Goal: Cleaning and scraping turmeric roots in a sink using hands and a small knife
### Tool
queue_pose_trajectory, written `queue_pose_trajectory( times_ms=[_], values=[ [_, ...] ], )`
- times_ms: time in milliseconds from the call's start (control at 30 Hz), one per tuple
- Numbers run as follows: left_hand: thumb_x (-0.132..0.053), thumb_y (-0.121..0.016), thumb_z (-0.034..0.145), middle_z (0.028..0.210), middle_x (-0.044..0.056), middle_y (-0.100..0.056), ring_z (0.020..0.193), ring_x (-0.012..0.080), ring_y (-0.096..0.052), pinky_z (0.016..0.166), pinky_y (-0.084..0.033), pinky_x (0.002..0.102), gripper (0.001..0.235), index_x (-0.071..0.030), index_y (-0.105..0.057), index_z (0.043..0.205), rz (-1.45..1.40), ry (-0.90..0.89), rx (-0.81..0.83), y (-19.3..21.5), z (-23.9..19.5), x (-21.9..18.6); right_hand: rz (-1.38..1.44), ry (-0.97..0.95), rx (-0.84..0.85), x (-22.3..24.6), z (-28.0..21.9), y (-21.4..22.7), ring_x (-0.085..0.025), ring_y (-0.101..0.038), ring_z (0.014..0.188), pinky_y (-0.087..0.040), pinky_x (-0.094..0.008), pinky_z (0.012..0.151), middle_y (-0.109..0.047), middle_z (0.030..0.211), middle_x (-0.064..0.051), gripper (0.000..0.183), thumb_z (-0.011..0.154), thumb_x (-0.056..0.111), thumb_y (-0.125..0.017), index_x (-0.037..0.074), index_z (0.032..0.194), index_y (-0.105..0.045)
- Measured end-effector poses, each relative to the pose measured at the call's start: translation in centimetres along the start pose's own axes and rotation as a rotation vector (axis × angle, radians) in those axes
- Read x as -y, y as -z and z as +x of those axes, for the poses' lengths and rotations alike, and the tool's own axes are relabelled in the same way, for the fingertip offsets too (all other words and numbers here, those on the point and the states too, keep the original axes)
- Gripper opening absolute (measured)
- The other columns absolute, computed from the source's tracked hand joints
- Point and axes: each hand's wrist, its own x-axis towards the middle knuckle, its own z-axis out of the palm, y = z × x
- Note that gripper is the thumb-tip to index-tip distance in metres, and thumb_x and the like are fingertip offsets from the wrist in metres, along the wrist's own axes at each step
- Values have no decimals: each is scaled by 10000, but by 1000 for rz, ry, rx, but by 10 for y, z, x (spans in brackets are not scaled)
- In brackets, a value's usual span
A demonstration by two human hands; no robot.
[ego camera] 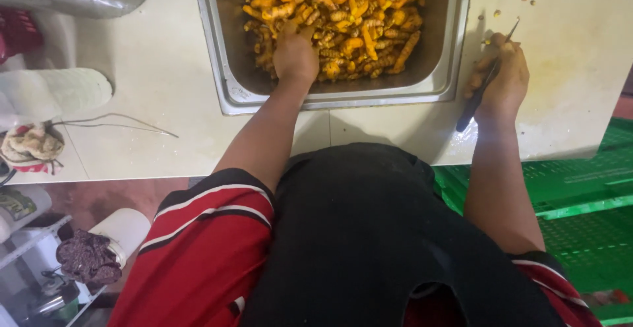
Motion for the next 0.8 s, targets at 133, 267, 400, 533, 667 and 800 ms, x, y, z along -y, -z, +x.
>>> queue_pose_trajectory(
  times_ms=[133, 267, 400, 533, 667, 800],
  values=[
    [-359, -778, 888, 1488, 119, -413, 1358, 370, -431, 849, -592, 552, 487, -180, -701, 1335, -65, 27, 42, 4, -1, 0, -43, -23, -20, 10, -4, -5, -93, -458, 494, -365, -253, 396, -499, 714, 13, 329, 984, 340, -457, 120, 1144, -643],
    [-692, -494, 898, 1448, 178, -484, 1376, 413, -378, 952, -460, 586, 653, -192, -743, 1237, -33, 85, 126, 16, 3, -20, 20, -18, -5, -2, 5, -1, -113, -436, 470, -347, -260, 382, -498, 694, -11, 305, 993, 319, -452, 106, 1129, -623],
    [-727, -538, 936, 1432, 127, -493, 1382, 411, -410, 882, -575, 540, 675, -133, -747, 1180, -2, 235, 156, 0, 17, -25, 17, -3, -7, -3, 8, 0, -111, -447, 461, -345, -260, 366, -515, 722, -12, 321, 987, 329, -466, 104, 1131, -643],
    [-664, -713, 882, 1270, 195, -620, 1091, 346, -636, 744, -618, 432, 568, -115, -741, 1024, -187, 420, 295, 32, 19, -33, -26, -8, -22, 6, 2, -5, -99, -446, 469, -363, -256, 375, -517, 715, -2, 367, 984, 336, -454, 82, 1169, -643],
    [-687, -658, 910, 875, 56, -745, 858, 300, -713, 683, -589, 456, 580, -119, -763, 862, -90, 239, 347, 16, 32, -8, 34, -22, -36, 1, 5, -4, -114, -429, 444, -338, -263, 357, -488, 678, -13, 319, 967, 332, -487, 99, 1111, -650],
    [-618, -650, 920, 1351, 115, -657, 1145, 348, -661, 861, -579, 458, 628, -176, -658, 1365, -164, 186, 381, 35, 21, -5, 52, -34, -43, 1, 5, -4, -122, -423, 423, -314, -275, 341, -479, 646, -8, 283, 958, 341, -520, 116, 1067, -654]
  ],
)
